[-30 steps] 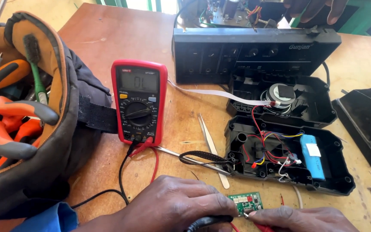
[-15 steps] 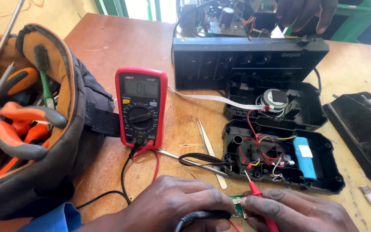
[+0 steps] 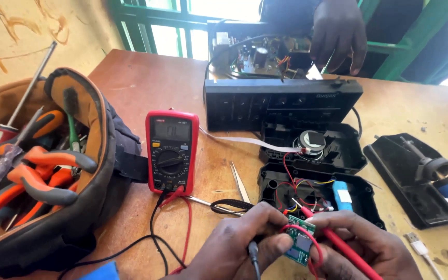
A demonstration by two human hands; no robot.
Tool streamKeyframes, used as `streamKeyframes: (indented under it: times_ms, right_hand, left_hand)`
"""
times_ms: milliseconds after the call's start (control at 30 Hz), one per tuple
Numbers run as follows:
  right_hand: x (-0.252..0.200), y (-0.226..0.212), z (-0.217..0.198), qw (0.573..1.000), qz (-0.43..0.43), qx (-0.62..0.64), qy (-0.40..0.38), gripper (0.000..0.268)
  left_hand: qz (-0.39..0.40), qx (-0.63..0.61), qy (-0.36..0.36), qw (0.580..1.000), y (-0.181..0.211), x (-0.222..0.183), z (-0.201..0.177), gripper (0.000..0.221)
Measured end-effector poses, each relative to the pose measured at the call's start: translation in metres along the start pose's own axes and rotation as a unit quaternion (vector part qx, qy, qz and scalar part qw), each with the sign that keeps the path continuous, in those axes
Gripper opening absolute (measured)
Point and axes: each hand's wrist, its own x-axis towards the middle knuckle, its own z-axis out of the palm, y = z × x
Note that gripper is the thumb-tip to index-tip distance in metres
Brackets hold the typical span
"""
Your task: Soldering wires to a PCB and testing the connections using a multimeter on a workbench.
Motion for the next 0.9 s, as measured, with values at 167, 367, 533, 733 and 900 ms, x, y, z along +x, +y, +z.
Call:
streamKeyframes:
  times_ms: [167,367,533,733,900]
  right_hand:
    - [-0.005,-0.040,0.025,0.972,-0.183,-0.124,0.078,0.022]
    - [-0.025,-0.056,0.006,0.983,-0.142,-0.041,0.107,0.041]
    - [-0.007,-0.034,-0.049,0.982,0.038,0.183,-0.013,0.052]
    - [-0.001,-0.032,-0.035,0.933,0.215,0.278,0.082,0.041]
    - [0.004,-0.022,-0.037,0.947,0.196,0.254,0.029,0.045]
  left_hand:
    - [0.137,0.122,0.105,0.977,0.024,0.011,0.004,0.028]
    - [0.337,0.278,0.124,0.891,0.023,0.016,-0.003,0.017]
    - [0.279,0.238,0.097,0.926,0.026,0.015,-0.003,0.022]
    - [0.245,0.206,0.107,0.941,0.020,0.021,0.003,0.023]
    - [0.224,0.216,0.106,0.944,0.012,0.023,0.007,0.019]
